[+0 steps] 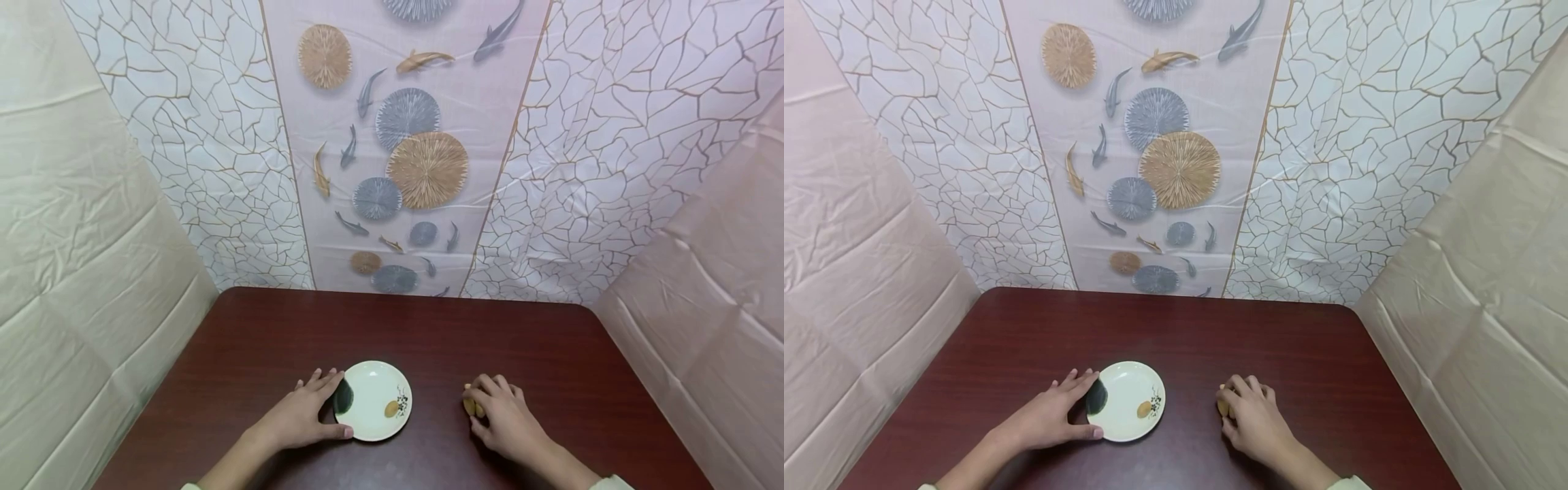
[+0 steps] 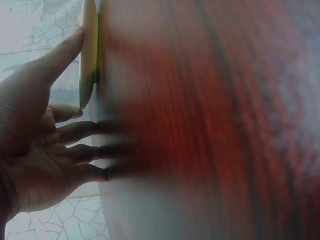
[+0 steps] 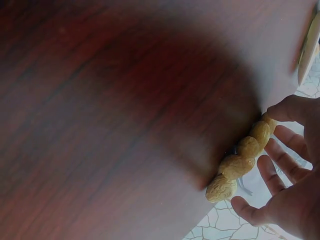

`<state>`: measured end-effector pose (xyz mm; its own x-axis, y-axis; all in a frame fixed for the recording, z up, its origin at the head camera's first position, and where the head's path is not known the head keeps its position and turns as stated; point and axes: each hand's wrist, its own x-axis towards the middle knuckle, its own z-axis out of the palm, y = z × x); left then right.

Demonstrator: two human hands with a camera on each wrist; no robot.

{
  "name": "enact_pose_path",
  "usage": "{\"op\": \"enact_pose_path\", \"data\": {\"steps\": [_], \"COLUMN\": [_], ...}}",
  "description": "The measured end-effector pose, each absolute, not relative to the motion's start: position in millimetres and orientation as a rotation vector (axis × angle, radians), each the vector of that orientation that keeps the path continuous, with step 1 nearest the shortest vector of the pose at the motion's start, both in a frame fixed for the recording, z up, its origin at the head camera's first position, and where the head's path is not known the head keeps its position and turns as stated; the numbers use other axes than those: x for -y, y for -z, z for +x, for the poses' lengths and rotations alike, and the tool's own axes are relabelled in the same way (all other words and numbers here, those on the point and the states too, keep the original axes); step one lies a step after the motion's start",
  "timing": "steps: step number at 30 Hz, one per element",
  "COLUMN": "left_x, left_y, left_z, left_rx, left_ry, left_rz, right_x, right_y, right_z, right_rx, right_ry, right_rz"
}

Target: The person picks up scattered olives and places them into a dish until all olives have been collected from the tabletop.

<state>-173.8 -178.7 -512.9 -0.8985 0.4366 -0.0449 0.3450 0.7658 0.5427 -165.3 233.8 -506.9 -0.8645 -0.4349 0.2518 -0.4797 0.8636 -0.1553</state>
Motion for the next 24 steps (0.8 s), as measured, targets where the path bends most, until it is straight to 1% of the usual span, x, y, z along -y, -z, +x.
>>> {"op": "enact_pose_path", "data": {"steps": [24], "left_x": [179.8], "left_y": [515.0], "left_z": [-174.4], "left_rx": [-2.787], "left_ry": [-0.816], "left_rz": [0.616], "right_x": [-232.9], "right_y": [510.7], "right_z": [-170.4], "right_rx": [2.831], "right_ry": [-0.260], "right_rz": [0.721]}}
